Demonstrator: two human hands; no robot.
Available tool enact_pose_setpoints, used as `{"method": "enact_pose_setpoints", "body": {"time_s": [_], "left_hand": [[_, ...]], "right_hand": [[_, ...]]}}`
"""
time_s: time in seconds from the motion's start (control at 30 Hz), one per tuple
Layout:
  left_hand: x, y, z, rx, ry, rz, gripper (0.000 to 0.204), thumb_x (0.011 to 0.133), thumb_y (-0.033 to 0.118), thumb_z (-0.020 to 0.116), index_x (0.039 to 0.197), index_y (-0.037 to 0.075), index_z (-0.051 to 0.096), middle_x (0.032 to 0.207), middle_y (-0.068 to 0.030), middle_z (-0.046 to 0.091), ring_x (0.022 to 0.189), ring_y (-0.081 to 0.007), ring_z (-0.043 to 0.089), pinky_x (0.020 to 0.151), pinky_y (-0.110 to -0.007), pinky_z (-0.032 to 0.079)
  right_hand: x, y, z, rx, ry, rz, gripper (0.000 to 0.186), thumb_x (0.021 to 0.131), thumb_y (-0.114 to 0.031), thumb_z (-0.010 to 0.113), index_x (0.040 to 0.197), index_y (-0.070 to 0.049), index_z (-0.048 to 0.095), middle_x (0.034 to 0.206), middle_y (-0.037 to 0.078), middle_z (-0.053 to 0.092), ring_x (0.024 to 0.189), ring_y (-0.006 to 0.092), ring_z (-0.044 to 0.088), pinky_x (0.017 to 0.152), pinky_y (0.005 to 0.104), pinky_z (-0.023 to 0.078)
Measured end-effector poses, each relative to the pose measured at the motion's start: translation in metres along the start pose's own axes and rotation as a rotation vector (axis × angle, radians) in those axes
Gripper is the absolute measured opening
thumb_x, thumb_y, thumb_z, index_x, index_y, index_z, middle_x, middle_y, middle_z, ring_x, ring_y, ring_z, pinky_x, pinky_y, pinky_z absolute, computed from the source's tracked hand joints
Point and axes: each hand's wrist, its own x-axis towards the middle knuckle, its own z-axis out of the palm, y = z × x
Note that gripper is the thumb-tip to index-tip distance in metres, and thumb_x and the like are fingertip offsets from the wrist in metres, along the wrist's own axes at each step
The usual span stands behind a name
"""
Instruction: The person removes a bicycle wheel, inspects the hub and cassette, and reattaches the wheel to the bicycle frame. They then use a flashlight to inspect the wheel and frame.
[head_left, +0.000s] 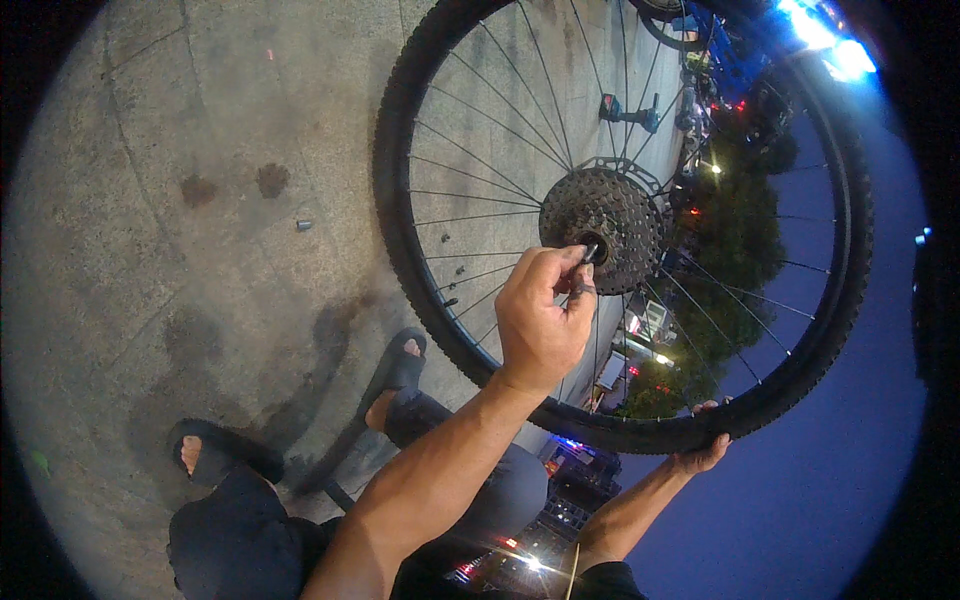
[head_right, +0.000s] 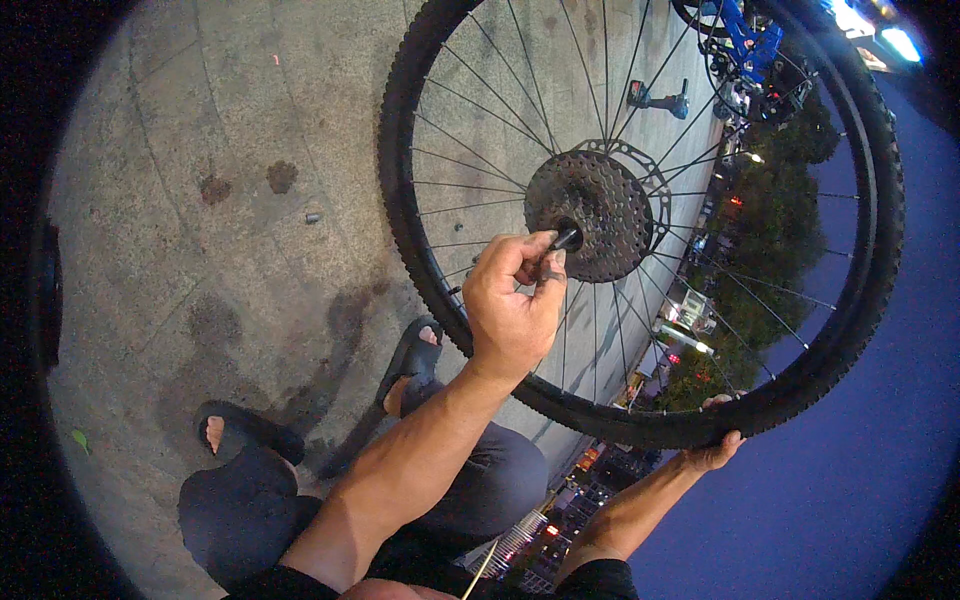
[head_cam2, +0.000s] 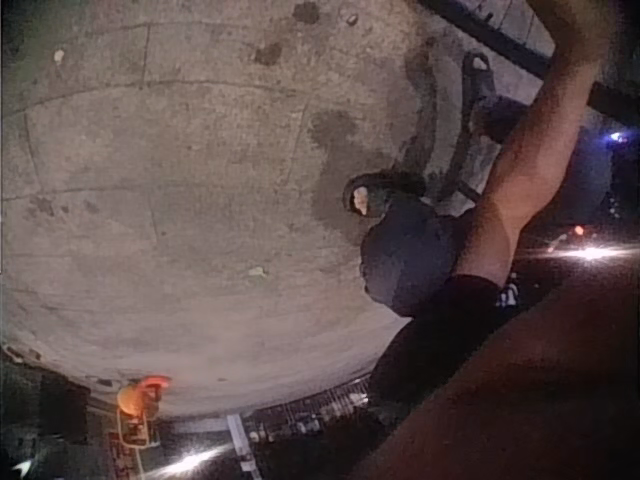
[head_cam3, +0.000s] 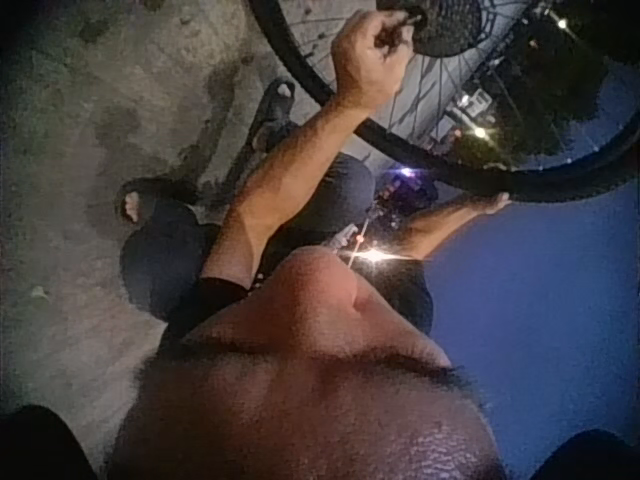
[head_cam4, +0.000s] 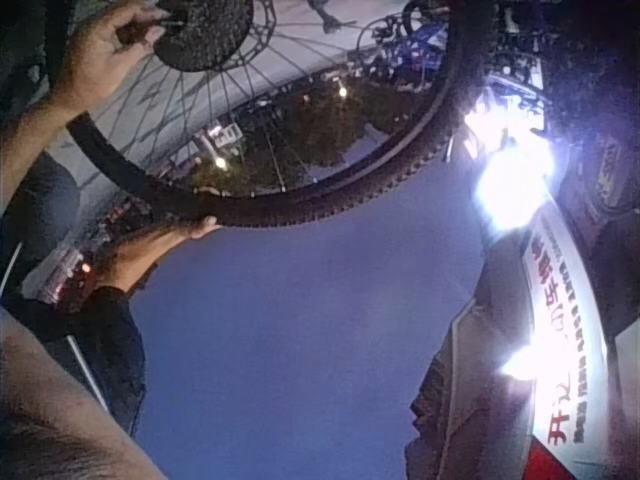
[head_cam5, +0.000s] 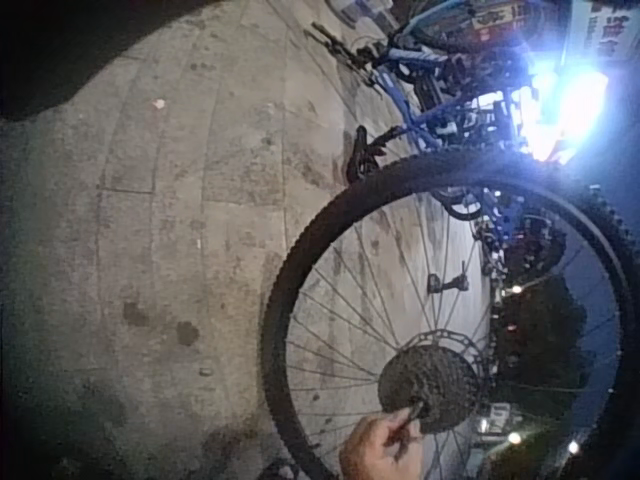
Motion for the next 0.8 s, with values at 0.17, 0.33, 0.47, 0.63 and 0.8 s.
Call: {"method": "enact_pose_setpoints", "body": {"time_s": [0.17, 0.33, 0.47, 0.63, 0.8], "left_hand": [[0.0, -0.001, -0.001, -0.004, -0.013, -0.001, 0.017, 0.081, 0.002, 0.071, 0.096, -0.001, 0.065, 0.08, -0.0087, 0.062, 0.063, -0.0145, 0.058, 0.058, -0.027, 0.047], [0.0, -0.005, -0.002, -0.011, -0.038, 0.017, 0.016, 0.08, 0.001, 0.071, 0.095, -0.002, 0.065, 0.081, -0.0091, 0.062, 0.063, -0.0151, 0.059, 0.058, -0.026, 0.047], [0.002, -0.005, -0.003, -0.012, -0.034, 0.028, 0.015, 0.08, 0.0, 0.071, 0.094, -0.002, 0.065, 0.081, -0.0102, 0.063, 0.064, -0.0176, 0.061, 0.059, -0.028, 0.049], [0.005, -0.004, -0.005, 0.014, -0.086, 0.028, 0.016, 0.079, -0.002, 0.07, 0.093, -0.002, 0.064, 0.082, -0.0121, 0.063, 0.067, -0.0218, 0.064, 0.06, -0.03, 0.051], [0.003, -0.001, -0.006, 0.008, -0.029, 0.034, 0.014, 0.079, 0.0, 0.071, 0.092, -0.002, 0.065, 0.078, -0.0087, 0.062, 0.062, -0.015, 0.06, 0.057, -0.027, 0.048]], "right_hand": [[-0.001, 0.003, 0.006, -0.025, 0.051, -0.033, 0.072, 0.079, -0.03, 0.073, 0.134, 0.0, 0.04, 0.121, 0.015, 0.053, 0.092, 0.0276, 0.06, 0.075, 0.0384, 0.054], [-0.002, 0.006, -0.027, 0.023, -0.018, 0.048, 0.073, 0.082, -0.033, 0.07, 0.136, 0.005, 0.038, 0.127, 0.017, 0.05, 0.101, 0.0288, 0.058, 0.085, 0.0407, 0.051], [-0.002, 0.007, -0.01, -0.005, 0.005, -0.03, 0.074, 0.081, -0.033, 0.071, 0.135, 0.005, 0.038, 0.124, 0.017, 0.051, 0.1, 0.0289, 0.058, 0.083, 0.0393, 0.052], [-0.001, 0.004, -0.017, 0.002, -0.041, -0.01, 0.073, 0.08, -0.031, 0.072, 0.135, 0.006, 0.039, 0.123, 0.015, 0.051, 0.1, 0.0291, 0.058, 0.084, 0.0406, 0.052], [-0.002, 0.004, -0.009, 0.056, -0.004, -0.024, 0.073, 0.081, -0.03, 0.073, 0.135, 0.005, 0.039, 0.123, 0.015, 0.052, 0.1, 0.0282, 0.058, 0.084, 0.0409, 0.051]]}}
